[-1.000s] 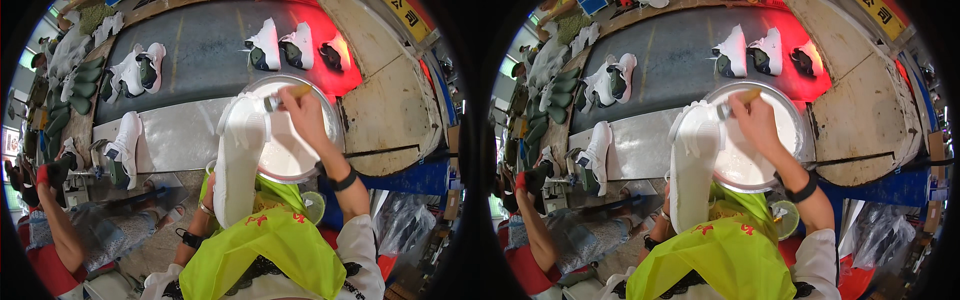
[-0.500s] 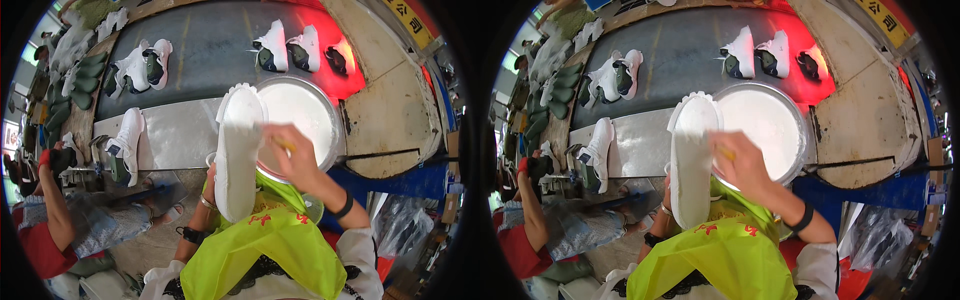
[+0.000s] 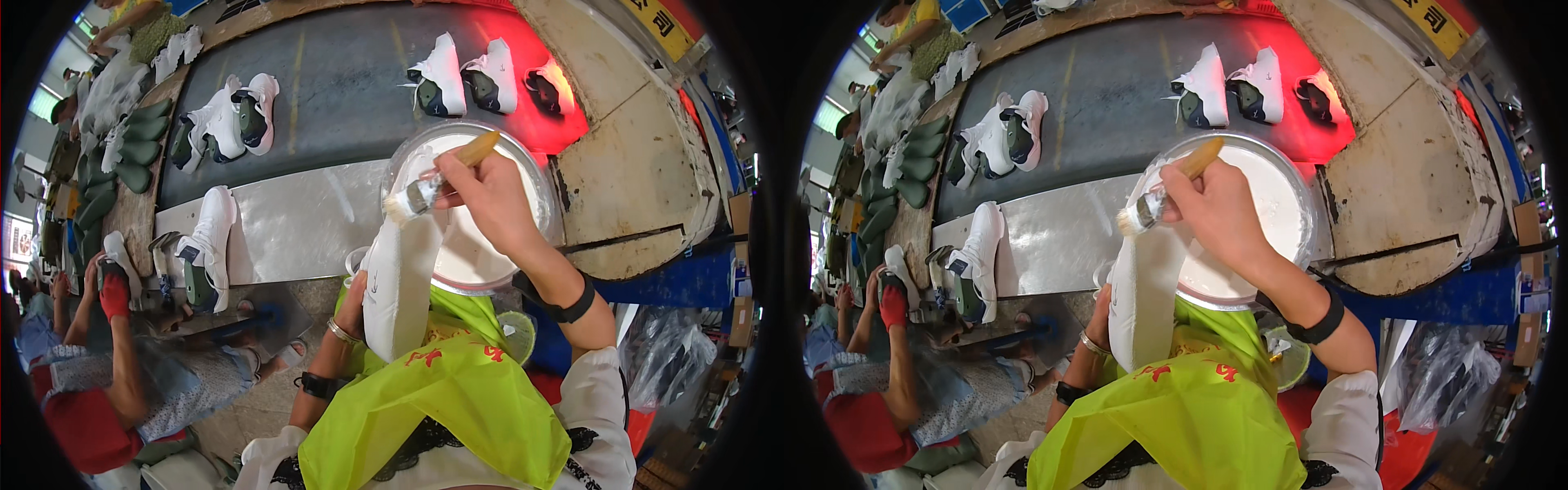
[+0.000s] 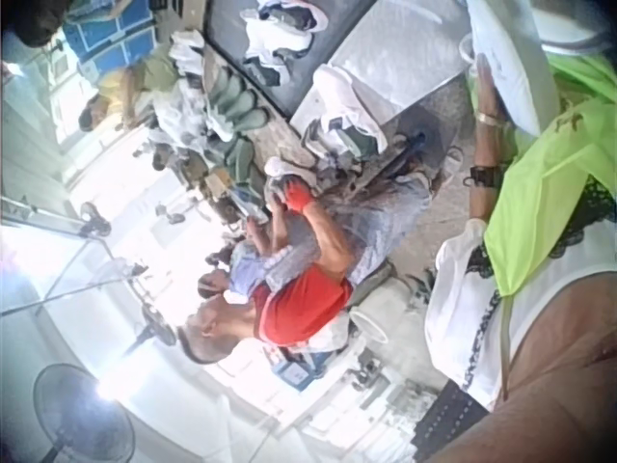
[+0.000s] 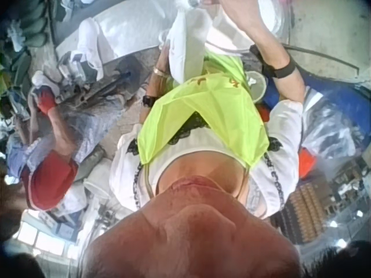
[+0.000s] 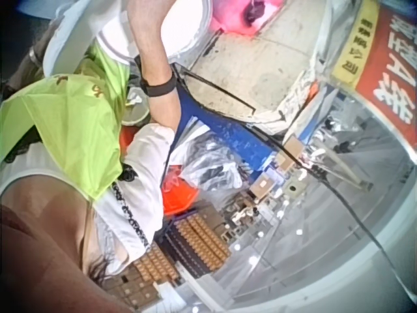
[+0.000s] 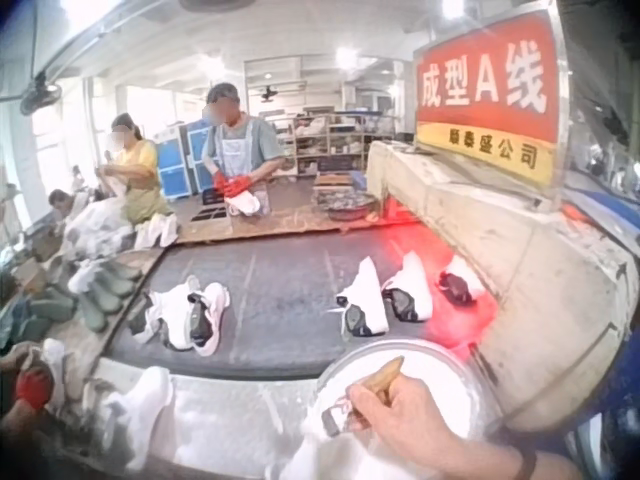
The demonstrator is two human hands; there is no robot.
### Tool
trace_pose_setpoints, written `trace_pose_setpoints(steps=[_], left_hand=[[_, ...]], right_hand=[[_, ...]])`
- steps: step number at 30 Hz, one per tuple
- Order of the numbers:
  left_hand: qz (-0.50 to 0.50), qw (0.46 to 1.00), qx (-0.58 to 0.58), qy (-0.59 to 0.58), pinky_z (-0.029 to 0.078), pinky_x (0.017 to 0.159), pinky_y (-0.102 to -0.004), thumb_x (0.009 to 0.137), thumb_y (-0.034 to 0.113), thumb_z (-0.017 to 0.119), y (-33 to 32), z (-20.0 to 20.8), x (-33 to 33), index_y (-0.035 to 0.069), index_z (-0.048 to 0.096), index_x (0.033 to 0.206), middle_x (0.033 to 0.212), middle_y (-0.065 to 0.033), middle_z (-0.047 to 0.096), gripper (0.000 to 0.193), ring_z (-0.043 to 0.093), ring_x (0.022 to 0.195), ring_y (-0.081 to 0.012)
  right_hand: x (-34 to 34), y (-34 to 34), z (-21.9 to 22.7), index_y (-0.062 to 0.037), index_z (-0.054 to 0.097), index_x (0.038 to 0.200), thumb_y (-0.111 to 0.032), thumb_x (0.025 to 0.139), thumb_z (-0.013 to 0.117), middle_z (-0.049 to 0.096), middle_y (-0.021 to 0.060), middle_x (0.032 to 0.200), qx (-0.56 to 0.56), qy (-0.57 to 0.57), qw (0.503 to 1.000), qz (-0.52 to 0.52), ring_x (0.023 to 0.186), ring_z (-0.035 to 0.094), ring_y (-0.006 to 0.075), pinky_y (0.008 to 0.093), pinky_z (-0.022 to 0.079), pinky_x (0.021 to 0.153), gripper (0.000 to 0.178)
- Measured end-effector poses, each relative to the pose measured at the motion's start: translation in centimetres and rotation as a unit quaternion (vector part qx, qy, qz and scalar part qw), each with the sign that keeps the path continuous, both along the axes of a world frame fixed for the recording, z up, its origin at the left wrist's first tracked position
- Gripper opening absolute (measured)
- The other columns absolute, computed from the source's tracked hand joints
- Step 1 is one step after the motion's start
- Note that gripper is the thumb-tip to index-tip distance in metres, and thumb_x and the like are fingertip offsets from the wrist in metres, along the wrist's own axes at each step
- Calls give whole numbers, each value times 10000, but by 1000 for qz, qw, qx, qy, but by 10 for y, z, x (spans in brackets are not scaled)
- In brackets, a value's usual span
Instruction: Applying adhesive to the bottom of shoe soles using a brush in a manufacturing environment.
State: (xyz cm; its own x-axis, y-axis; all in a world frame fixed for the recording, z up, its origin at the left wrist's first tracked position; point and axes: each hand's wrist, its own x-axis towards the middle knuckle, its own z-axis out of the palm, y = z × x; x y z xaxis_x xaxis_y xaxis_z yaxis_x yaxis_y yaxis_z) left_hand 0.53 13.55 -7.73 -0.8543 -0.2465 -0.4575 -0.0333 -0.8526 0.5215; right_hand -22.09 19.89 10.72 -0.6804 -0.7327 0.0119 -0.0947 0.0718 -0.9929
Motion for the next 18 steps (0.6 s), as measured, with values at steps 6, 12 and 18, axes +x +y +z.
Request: trace_pose_setpoints(steps=[6, 12, 18], left_hand=[[5, 999, 30, 19, 499, 923, -368, 982, 429, 379, 7, 9, 8, 58, 405, 1375, 1281, -93, 564, 541, 597, 1091, -213], [-9, 998, -65, -10, 500, 923, -371, 979, 457, 352, -1, 8, 3, 44, 408, 1368, 1267, -116, 568, 571, 598, 1092, -224], [19, 999, -19, -38, 515, 893, -375, 970, 465, 367, 2, 22, 6, 43, 445, 1334, 1211, -114, 597, 563, 623, 1036, -223]], right_hand=[[-45, -23, -20, 79, 615, 906, -215, 934, 565, 633, 83, 757, 3, 192, 978, -85, 652, 629, 120, 262, 549, 606, 300], [12, 7, -8, 70, 617, 920, -220, 901, 580, 636, 106, 663, 33, 82, 996, -9, 606, 629, 147, 296, 486, 580, 293], [-2, -10, -1, 56, 609, 937, -213, 906, 581, 633, 90, 672, 35, 13, 998, 54, 603, 616, 119, 271, 468, 554, 273]])
